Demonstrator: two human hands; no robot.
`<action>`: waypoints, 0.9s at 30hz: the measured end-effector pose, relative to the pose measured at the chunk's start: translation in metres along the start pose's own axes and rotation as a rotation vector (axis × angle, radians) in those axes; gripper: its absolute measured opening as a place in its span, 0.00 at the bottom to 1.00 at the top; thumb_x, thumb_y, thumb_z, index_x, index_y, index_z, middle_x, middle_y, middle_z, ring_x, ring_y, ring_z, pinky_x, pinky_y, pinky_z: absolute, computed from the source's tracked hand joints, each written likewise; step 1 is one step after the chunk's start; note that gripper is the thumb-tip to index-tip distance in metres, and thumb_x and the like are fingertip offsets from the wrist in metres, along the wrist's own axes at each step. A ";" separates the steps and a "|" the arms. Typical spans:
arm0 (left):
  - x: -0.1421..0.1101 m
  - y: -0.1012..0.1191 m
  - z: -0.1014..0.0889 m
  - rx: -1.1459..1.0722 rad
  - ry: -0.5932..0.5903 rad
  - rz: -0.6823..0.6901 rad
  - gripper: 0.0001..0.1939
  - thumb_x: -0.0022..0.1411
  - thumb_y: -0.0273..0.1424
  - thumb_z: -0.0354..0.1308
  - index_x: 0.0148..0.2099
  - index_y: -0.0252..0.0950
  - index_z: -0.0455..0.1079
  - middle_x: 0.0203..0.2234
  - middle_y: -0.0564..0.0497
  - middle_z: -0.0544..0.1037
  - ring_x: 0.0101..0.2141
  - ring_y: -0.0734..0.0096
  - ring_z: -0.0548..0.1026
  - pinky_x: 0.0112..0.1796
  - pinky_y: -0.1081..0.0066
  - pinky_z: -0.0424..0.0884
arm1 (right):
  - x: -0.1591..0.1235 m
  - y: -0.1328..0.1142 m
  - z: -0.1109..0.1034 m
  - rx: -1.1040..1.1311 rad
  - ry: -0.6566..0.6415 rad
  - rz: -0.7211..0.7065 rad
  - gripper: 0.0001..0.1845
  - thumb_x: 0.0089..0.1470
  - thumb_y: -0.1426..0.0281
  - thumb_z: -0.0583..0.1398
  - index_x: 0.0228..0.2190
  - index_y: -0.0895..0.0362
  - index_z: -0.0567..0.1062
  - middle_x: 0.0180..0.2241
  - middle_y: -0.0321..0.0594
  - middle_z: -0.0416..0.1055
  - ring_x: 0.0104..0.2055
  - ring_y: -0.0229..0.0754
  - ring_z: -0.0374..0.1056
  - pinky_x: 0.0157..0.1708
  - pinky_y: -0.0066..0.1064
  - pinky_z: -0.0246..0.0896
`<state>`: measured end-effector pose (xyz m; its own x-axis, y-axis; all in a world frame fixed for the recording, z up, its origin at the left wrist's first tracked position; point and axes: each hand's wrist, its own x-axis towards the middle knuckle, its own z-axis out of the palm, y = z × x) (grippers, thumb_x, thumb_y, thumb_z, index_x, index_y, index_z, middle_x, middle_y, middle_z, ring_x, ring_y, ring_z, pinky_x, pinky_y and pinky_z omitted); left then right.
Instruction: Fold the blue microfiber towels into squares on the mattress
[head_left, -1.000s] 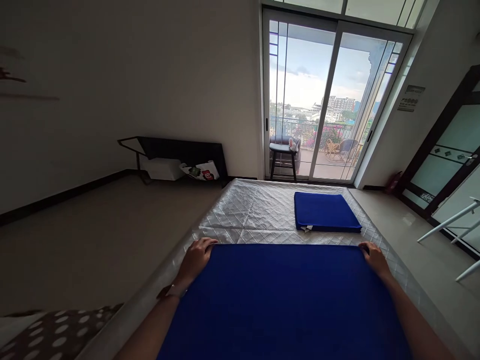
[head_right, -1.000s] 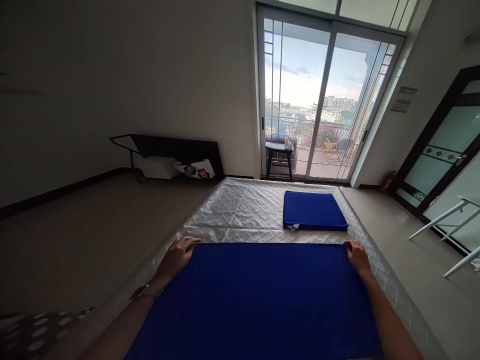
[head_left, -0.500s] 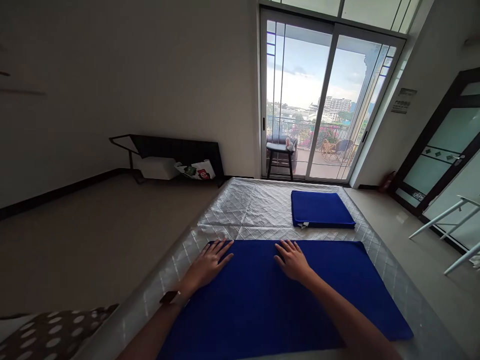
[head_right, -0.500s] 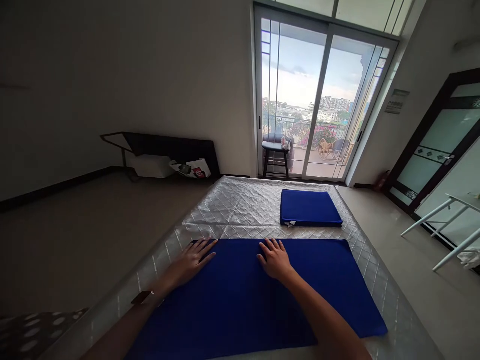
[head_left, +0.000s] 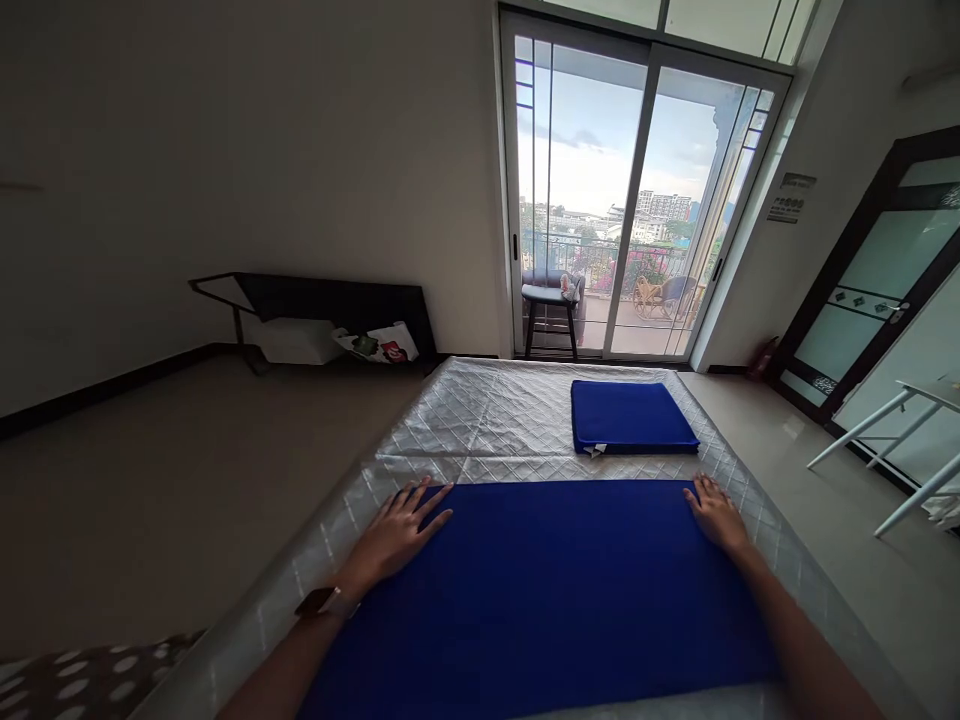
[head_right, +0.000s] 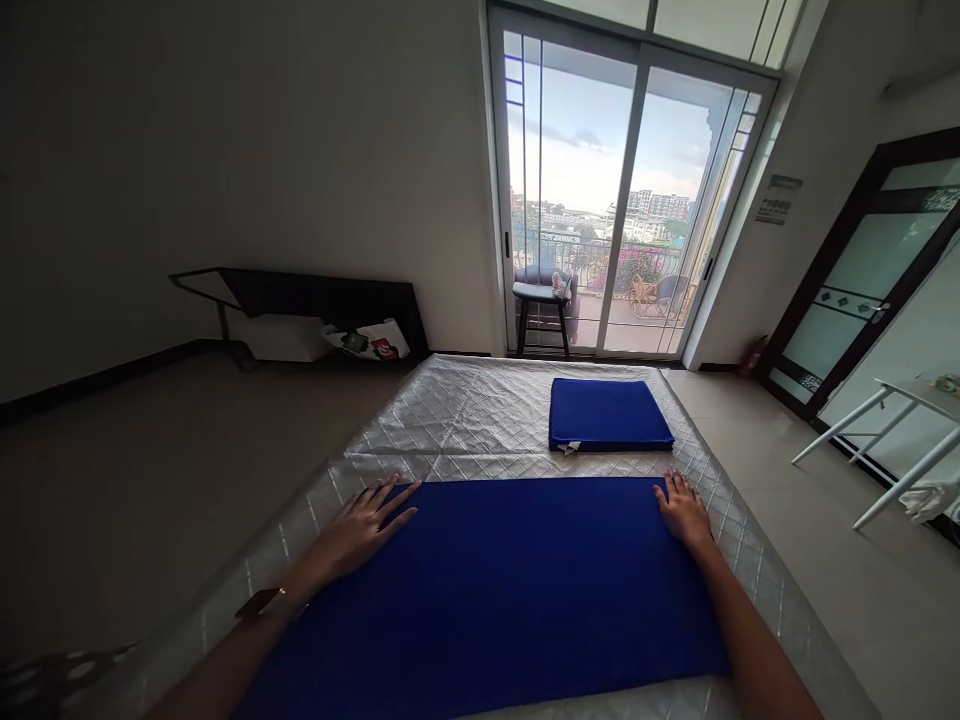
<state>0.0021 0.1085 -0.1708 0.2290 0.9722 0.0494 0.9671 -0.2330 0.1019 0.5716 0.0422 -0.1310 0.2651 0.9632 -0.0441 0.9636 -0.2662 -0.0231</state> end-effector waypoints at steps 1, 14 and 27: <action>0.000 0.000 -0.001 -0.005 -0.003 -0.006 0.33 0.70 0.52 0.41 0.72 0.49 0.51 0.71 0.48 0.55 0.69 0.50 0.52 0.65 0.47 0.52 | 0.003 0.010 0.003 0.009 0.009 0.019 0.35 0.69 0.59 0.40 0.69 0.63 0.53 0.71 0.49 0.48 0.73 0.48 0.42 0.69 0.46 0.40; 0.001 -0.002 -0.004 -0.116 0.047 -0.062 0.32 0.72 0.49 0.39 0.71 0.42 0.57 0.70 0.44 0.57 0.69 0.53 0.53 0.65 0.50 0.53 | 0.000 -0.016 -0.020 -0.055 -0.053 0.176 0.33 0.67 0.66 0.41 0.68 0.65 0.54 0.71 0.51 0.49 0.73 0.48 0.44 0.69 0.47 0.40; 0.002 -0.009 0.008 -0.020 0.078 -0.009 0.34 0.71 0.50 0.40 0.72 0.39 0.55 0.69 0.41 0.59 0.69 0.51 0.54 0.65 0.49 0.54 | -0.050 -0.224 0.012 0.209 -0.036 -0.546 0.34 0.69 0.54 0.42 0.70 0.55 0.53 0.71 0.42 0.48 0.74 0.44 0.40 0.70 0.43 0.36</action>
<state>-0.0048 0.1124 -0.1799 0.2097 0.9696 0.1257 0.9666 -0.2250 0.1229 0.3426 0.0533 -0.1354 -0.2724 0.9622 -0.0042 0.9323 0.2629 -0.2484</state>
